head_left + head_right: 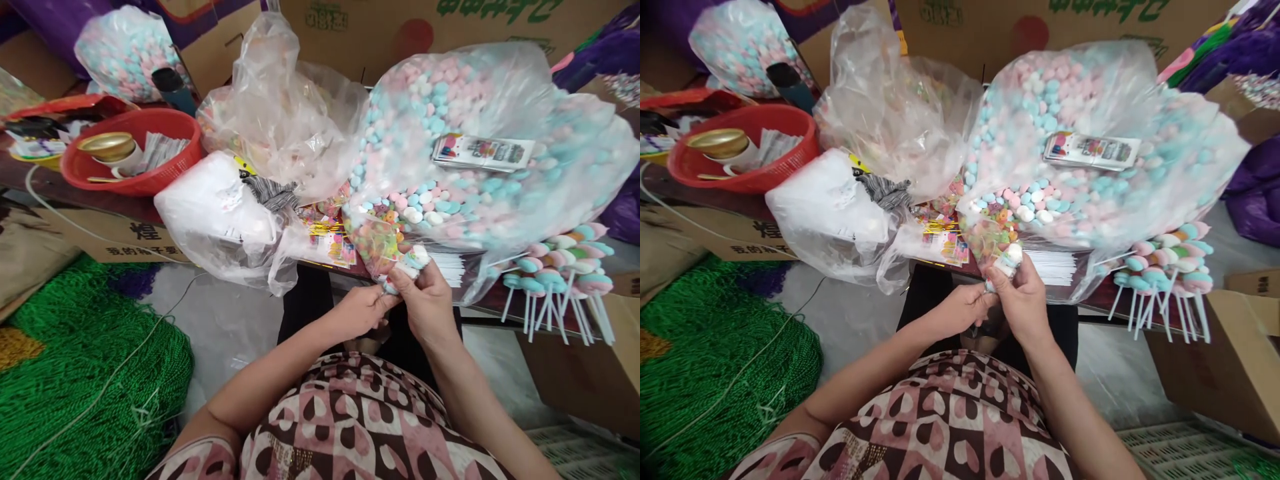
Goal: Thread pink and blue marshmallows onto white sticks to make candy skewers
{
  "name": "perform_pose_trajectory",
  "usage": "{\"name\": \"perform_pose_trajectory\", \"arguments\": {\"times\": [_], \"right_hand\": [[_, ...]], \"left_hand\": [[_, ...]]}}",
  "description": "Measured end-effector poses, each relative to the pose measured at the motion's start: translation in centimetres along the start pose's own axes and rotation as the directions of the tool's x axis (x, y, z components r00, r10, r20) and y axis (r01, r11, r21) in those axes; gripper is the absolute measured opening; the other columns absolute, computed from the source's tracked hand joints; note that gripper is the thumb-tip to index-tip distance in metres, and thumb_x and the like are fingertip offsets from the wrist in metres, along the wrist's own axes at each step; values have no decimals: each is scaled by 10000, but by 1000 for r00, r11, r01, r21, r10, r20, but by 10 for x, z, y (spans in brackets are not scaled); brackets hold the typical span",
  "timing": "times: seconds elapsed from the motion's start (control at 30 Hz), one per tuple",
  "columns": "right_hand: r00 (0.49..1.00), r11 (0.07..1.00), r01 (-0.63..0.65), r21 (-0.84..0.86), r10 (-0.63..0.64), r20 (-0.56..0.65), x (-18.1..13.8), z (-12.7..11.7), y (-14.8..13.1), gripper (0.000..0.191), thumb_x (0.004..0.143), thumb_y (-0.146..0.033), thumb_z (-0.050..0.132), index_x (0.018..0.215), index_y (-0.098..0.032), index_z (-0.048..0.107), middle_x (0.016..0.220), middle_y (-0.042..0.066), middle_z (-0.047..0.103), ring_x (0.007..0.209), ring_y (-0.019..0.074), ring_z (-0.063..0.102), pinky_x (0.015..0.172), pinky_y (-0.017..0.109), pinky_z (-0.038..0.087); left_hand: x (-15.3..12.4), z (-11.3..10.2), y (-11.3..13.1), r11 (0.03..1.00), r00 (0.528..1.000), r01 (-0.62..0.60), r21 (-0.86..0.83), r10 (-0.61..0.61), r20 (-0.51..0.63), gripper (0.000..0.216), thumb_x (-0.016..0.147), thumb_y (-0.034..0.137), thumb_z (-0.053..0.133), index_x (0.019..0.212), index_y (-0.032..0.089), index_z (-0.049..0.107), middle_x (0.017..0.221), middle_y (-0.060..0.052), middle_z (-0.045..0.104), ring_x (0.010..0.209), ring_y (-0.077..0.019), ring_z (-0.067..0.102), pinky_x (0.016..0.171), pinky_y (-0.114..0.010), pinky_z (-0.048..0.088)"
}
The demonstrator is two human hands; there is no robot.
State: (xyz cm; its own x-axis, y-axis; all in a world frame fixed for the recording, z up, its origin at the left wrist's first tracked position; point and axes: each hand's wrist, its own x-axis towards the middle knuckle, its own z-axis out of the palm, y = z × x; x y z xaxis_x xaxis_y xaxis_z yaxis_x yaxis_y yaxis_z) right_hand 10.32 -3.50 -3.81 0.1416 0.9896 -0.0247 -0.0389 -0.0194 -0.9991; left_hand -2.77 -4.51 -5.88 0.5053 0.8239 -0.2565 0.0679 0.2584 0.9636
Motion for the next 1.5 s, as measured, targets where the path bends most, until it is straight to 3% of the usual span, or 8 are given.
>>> {"name": "perform_pose_trajectory", "arguments": {"times": [0.27, 0.4, 0.57, 0.77, 0.97, 1.2, 1.33, 1.5], "right_hand": [[895, 976, -208, 64, 163, 414, 4, -8, -21, 535, 701, -491, 780, 1148, -237, 631, 974, 85, 736, 816, 234, 700, 611, 332, 573], [981, 980, -158, 121, 141, 136, 12, 8, -8, 384, 646, -412, 836, 931, -217, 667, 872, 54, 740, 738, 198, 697, 613, 309, 565], [998, 989, -29, 144, 35, -44, 19, 35, 2, 362, 640, -345, 842, 937, -226, 673, 932, 25, 740, 802, 159, 690, 748, 299, 563], [962, 986, 87, -145, -45, 268, 48, 57, 0, 331, 870, -451, 603, 1110, -236, 679, 1049, 59, 732, 794, 180, 687, 676, 326, 557], [807, 455, 570, -684, -155, 569, 83, 98, 22, 263, 928, -241, 496, 1026, -188, 734, 1086, 97, 727, 1019, 239, 645, 873, 353, 480], [788, 40, 615, -787, -19, 615, 93, 118, 28, 318, 974, -254, 419, 1025, -148, 714, 1074, 145, 677, 971, 257, 628, 712, 321, 420], [796, 139, 602, -786, -25, 605, 102, 115, 27, 298, 953, -238, 447, 966, -152, 732, 997, 130, 701, 902, 223, 643, 729, 303, 426], [893, 570, 416, -708, -112, 435, 113, 97, 38, 255, 900, -333, 535, 932, -186, 740, 851, 40, 745, 758, 172, 648, 698, 277, 461]], "left_hand": [[-8, -10, -8, 821, 895, 185, -540, 86, 437, 484, 750, 646, 644, 759, 169, 562, 457, 118, 279, 389, -69, 374, 619, -306, 492], [-5, -11, -6, 953, 998, -34, -301, 49, 44, 432, 851, 621, 515, 830, 191, 555, 491, 81, 366, 449, -101, 423, 618, -290, 464], [-4, -25, -7, 933, 883, -106, 344, 248, -399, 168, 902, 369, 516, 904, 214, 581, 685, 8, 554, 652, -154, 538, 685, -287, 415], [-13, -61, -5, 904, 834, -334, -266, 152, -531, 306, 904, 498, 509, 827, 203, 513, 472, 104, 351, 432, -79, 383, 612, -250, 455], [-20, -85, 6, 702, 754, -491, -517, 44, -656, 296, 833, 455, 660, 849, 185, 539, 460, 124, 330, 390, -51, 374, 564, -230, 467], [-23, -90, 0, 643, 737, -522, -561, 9, -676, 280, 845, 432, 662, 873, 173, 560, 453, 126, 339, 377, -44, 383, 550, -225, 479], [-23, -91, 0, 648, 739, -510, -565, -5, -673, 291, 843, 445, 661, 877, 175, 557, 453, 126, 329, 381, -48, 381, 546, -227, 482], [-22, -91, -2, 657, 755, -490, -573, -9, -655, 309, 828, 454, 675, 874, 175, 550, 447, 126, 335, 379, -46, 374, 536, -216, 477]]}}
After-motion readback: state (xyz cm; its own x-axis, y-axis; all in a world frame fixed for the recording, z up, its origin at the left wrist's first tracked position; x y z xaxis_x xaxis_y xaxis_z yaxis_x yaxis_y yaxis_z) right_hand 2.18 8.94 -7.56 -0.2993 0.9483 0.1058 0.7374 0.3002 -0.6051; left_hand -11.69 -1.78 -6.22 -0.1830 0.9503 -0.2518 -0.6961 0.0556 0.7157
